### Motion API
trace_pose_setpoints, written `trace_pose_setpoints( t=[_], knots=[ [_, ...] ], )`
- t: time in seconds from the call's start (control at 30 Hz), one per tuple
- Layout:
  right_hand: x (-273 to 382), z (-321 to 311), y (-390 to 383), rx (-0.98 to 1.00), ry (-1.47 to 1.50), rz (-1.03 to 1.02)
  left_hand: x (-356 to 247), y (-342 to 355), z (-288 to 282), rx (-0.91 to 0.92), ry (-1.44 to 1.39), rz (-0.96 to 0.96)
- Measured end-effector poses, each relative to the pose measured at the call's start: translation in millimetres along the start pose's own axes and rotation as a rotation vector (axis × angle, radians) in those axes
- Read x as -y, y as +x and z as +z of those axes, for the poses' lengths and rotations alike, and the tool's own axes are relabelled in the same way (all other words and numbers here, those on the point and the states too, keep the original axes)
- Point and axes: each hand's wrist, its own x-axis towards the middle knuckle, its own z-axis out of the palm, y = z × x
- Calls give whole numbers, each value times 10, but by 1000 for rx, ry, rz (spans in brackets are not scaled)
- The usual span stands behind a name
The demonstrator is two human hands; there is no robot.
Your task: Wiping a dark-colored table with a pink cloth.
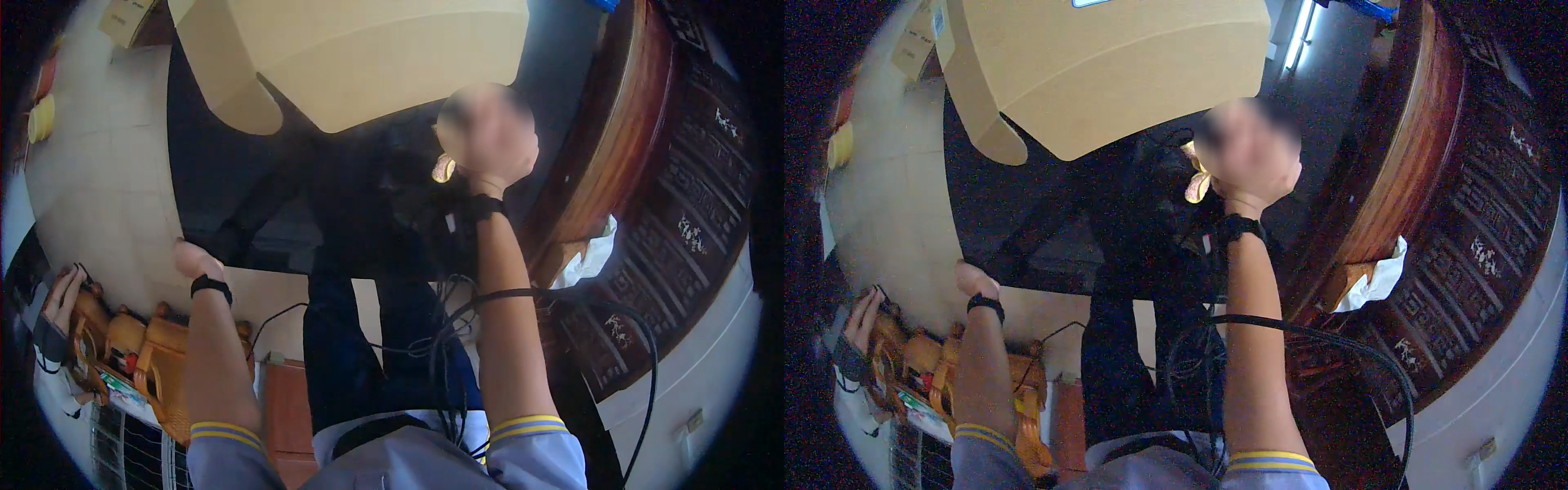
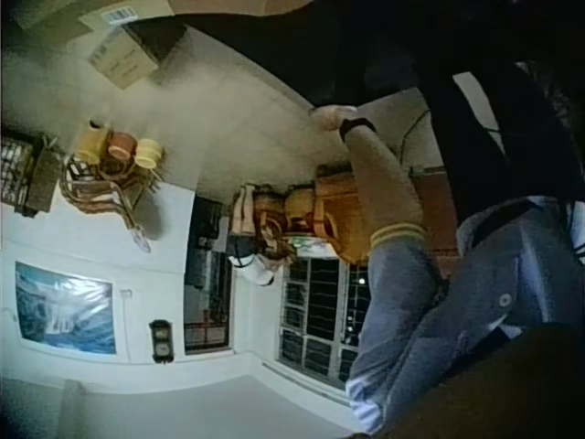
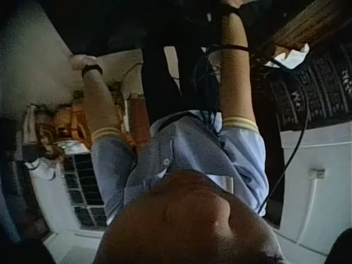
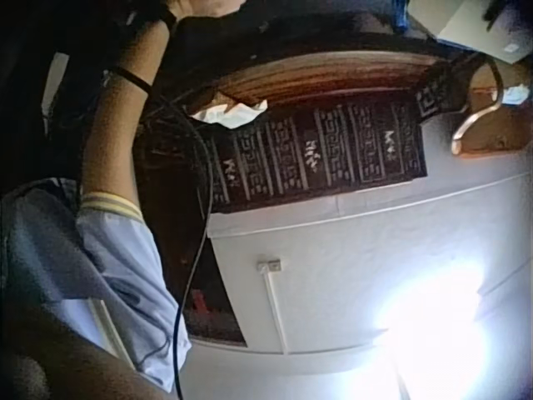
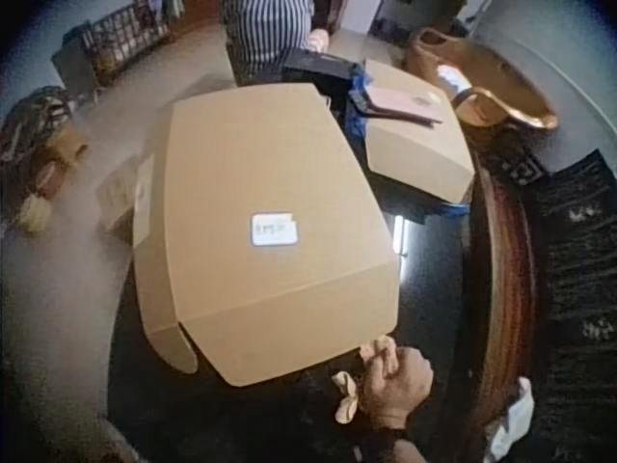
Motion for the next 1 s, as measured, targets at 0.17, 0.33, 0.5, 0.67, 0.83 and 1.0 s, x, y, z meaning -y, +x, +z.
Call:
trace_pose_setpoints(
  t=[0.17,0.33,0.5,0.67,0.83,1.0],
  knots=[
    [12,14,7,-46,17,-54,181,298,-80,41,255,272],
    [149,44,6,-82,71,-73,373,272,-274,114,-25,534],
    [21,-14,25,-35,52,-19,275,-1582,190,253,567,1087],
    [81,7,12,-52,85,-10,143,-2373,535,615,621,1236],
    [50,6,11,-65,99,-4,3,-3136,843,1095,593,1126],
    [52,7,13,-69,102,-7,-58,-3186,859,1123,659,1107]
  ],
)
